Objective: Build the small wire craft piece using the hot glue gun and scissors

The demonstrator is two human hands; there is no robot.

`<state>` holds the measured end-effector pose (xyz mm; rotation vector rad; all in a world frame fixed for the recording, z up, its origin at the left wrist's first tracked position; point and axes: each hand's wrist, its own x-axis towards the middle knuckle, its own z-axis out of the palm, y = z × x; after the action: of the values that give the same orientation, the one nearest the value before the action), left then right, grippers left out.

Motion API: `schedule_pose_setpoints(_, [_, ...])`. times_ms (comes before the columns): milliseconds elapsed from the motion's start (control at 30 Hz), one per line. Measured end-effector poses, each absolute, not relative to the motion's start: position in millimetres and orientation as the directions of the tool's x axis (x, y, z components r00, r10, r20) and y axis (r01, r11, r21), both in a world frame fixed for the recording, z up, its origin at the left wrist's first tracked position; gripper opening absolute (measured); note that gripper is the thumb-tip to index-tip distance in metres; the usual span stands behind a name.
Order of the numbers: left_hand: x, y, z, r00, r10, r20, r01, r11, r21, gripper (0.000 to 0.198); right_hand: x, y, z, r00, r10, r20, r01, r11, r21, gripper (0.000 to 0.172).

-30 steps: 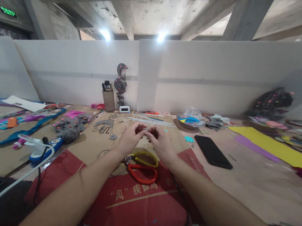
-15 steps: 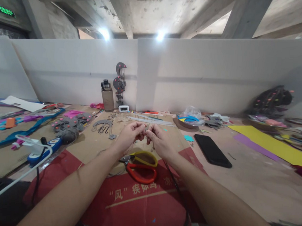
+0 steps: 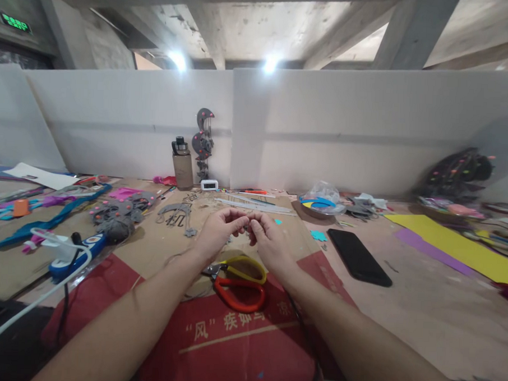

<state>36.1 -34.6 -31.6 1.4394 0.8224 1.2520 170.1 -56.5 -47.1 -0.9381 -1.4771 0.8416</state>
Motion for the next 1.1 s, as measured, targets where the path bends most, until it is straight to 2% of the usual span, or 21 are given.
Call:
schedule_pose_setpoints(133, [33.4,-30.5,-32.6,0.168,0.959,0.229,-0.178,-0.199,0.964,0.026,165.3,-61.9,-46.1,-0.136,0.899,0.416,0.034,0.424,-0.905,0.022])
schedule_pose_setpoints(333, [27.3,-26.8,-28.9,0.195,0.966,0.171,-0.286,-0.111,0.952,0.031,163.6,-65.7,-40.5,-0.173,0.886,0.429,-0.070,0.424,-0.903,0.026])
schedule_pose_setpoints(433, [20.6,-23.2,-26.1,0.320,0.938,0.134,-0.221,-0.064,0.973,0.032,165.5,-65.7,-38.7,-0.161,0.904,0.397,-0.115,0.382,-0.917,0.025])
schedule_pose_setpoints(533, [16.1,-19.8,-25.6,0.373,0.910,0.181,-0.147,-0.135,0.980,0.030,166.8,-65.4,-38.4,-0.151,0.917,0.370,-0.146,0.350,-0.925,0.023])
schedule_pose_setpoints(667, [17.4,-19.5,-26.6,0.349,0.896,0.276,-0.123,-0.249,0.961,0.029,166.3,-63.6,-41.2,-0.169,0.914,0.369,-0.175,0.341,-0.924,0.027])
schedule_pose_setpoints(767, [19.2,-20.4,-26.3,0.317,0.908,0.273,-0.173,-0.228,0.958,0.030,166.0,-62.9,-42.2,-0.171,0.906,0.387,-0.162,0.362,-0.918,0.033])
schedule_pose_setpoints(933, [17.5,-16.4,-27.8,0.164,0.964,0.210,-0.292,-0.156,0.944,0.032,167.2,-63.3,-38.7,-0.114,0.917,0.381,-0.121,0.368,-0.922,0.033])
schedule_pose_setpoints(1100, [18.5,-12.8,-29.6,0.084,0.970,0.226,-0.357,-0.183,0.916,0.035,167.7,-57.3,-43.2,-0.128,0.907,0.401,-0.091,0.392,-0.916,0.038])
